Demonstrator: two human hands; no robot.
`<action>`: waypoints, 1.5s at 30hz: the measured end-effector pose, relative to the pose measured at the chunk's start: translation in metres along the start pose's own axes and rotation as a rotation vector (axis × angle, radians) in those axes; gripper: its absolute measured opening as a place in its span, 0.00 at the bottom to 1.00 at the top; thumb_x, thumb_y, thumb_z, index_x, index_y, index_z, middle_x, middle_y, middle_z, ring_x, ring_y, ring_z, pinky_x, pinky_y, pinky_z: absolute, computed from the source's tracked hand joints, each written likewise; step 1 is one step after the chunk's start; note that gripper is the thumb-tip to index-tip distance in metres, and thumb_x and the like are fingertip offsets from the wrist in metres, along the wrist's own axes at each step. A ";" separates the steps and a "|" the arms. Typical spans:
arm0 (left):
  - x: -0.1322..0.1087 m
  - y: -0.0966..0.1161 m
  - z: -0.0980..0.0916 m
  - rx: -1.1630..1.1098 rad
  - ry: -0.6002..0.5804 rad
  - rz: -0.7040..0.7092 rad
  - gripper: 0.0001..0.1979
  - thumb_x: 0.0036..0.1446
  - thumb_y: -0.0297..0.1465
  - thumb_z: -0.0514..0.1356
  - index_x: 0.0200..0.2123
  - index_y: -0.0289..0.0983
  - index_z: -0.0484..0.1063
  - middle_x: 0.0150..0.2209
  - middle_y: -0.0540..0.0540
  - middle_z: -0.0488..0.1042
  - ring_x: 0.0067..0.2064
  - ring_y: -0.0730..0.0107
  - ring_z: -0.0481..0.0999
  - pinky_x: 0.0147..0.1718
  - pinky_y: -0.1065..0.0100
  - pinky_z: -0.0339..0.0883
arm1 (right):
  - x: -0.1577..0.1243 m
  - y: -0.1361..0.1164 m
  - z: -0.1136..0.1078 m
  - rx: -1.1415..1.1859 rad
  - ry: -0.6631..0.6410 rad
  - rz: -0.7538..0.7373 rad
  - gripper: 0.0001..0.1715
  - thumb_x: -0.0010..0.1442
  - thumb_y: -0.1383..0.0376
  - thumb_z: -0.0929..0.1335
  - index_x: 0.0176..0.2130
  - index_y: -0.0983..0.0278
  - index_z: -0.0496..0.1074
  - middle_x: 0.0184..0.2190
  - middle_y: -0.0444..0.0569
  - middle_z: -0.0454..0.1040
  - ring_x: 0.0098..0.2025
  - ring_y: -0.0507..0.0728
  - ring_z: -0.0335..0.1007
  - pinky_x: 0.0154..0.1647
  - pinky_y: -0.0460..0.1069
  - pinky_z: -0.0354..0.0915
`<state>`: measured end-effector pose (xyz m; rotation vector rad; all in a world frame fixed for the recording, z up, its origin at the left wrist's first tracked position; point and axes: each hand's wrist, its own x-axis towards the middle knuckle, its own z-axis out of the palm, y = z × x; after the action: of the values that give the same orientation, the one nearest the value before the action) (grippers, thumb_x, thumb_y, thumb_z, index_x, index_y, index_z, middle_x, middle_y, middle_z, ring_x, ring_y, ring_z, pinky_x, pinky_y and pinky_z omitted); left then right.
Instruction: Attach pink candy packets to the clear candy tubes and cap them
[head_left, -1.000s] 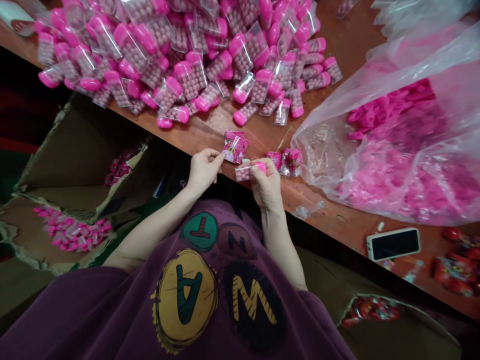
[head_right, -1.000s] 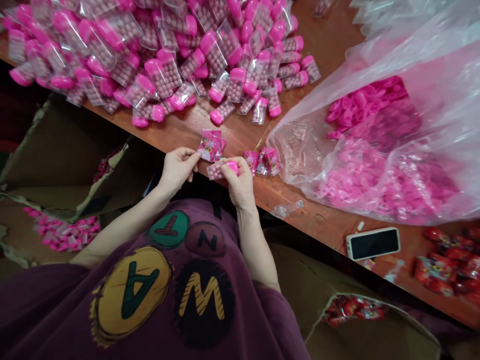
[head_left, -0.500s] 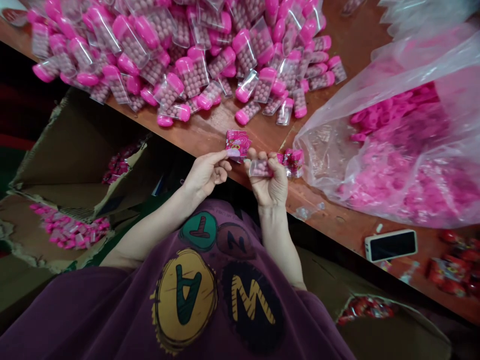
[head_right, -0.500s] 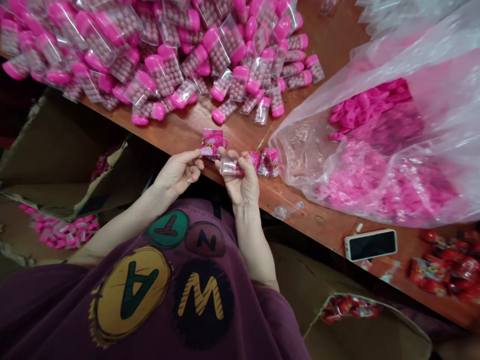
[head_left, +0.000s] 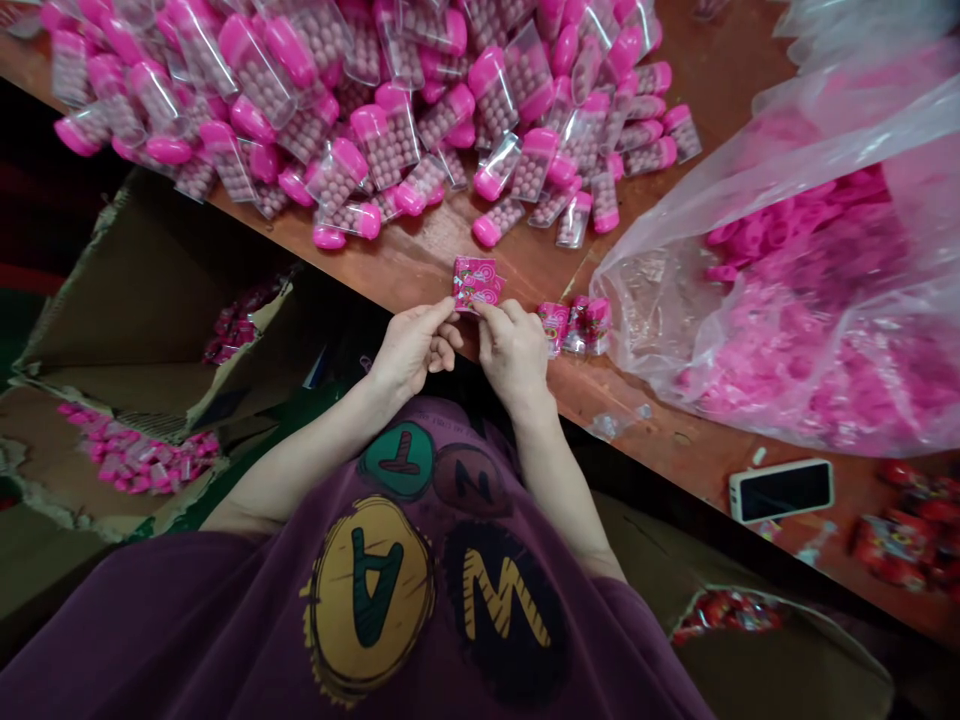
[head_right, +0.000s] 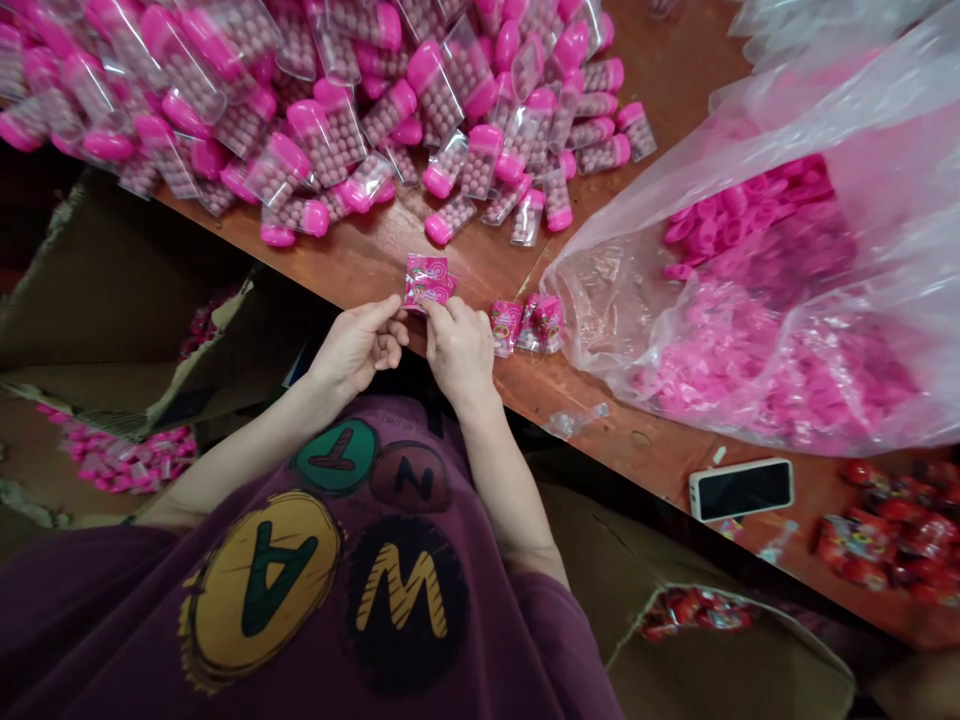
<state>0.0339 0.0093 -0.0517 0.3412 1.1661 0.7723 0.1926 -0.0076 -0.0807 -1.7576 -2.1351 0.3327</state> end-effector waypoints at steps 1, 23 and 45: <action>0.001 0.000 -0.001 0.011 0.005 -0.005 0.17 0.66 0.43 0.67 0.36 0.35 0.72 0.22 0.51 0.75 0.15 0.80 0.70 0.13 0.76 0.48 | 0.001 0.001 0.003 0.007 0.009 -0.010 0.17 0.74 0.68 0.61 0.48 0.60 0.79 0.37 0.52 0.77 0.39 0.59 0.70 0.42 0.54 0.60; -0.004 -0.012 -0.026 0.531 0.266 0.425 0.26 0.68 0.54 0.59 0.30 0.38 0.73 0.19 0.51 0.71 0.16 0.77 0.67 0.17 0.72 0.54 | -0.040 0.028 -0.024 0.223 0.196 0.010 0.21 0.74 0.61 0.64 0.59 0.53 0.80 0.43 0.53 0.78 0.44 0.60 0.74 0.48 0.57 0.69; -0.021 -0.016 0.007 0.166 -0.068 0.221 0.16 0.59 0.33 0.72 0.25 0.35 0.72 0.20 0.53 0.67 0.21 0.83 0.61 0.21 0.74 0.51 | -0.029 -0.020 -0.022 1.314 -0.036 0.568 0.26 0.58 0.43 0.77 0.30 0.60 0.72 0.19 0.37 0.67 0.19 0.47 0.57 0.20 0.45 0.53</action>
<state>0.0427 -0.0153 -0.0444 0.6382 1.1425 0.8506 0.1888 -0.0408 -0.0563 -1.3662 -0.8343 1.4726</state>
